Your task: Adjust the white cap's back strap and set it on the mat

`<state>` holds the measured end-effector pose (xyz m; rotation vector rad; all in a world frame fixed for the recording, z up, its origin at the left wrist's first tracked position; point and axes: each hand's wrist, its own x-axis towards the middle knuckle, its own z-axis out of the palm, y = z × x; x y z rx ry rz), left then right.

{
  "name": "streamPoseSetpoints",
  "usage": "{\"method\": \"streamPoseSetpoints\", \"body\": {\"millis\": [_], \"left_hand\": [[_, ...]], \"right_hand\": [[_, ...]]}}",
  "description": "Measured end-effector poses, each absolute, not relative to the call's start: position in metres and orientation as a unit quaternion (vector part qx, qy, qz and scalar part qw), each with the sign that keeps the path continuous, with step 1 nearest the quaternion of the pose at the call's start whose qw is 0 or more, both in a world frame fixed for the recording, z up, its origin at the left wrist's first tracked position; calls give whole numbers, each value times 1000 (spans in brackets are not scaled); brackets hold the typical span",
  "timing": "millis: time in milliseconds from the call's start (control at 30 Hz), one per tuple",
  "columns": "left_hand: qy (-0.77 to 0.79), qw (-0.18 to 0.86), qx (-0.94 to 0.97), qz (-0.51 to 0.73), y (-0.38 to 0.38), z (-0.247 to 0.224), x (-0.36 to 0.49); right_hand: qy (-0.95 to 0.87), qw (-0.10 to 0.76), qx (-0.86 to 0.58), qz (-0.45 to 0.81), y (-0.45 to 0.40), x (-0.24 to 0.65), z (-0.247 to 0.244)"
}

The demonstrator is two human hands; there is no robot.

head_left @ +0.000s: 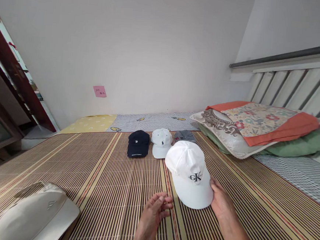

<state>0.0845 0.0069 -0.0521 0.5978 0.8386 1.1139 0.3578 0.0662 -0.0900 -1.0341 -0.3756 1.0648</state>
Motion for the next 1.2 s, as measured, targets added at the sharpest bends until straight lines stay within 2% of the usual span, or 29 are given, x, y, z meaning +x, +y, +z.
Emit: {"method": "streamPoseSetpoints", "body": {"millis": [300,633,967,1200], "left_hand": [[374,730,272,503,6,-56,83],[375,733,272,498,7,-55,82],[374,732,274,500,7,-56,82],[370,733,274,502,7,-56,81]], "right_hand": [[-141,739,-511,415,79,390,-104],[-170,720,-553,384,83,396,-112],[-198,673,-656,278,72,408,-101],[-223,677,-663,228,69,403,-89]]}}
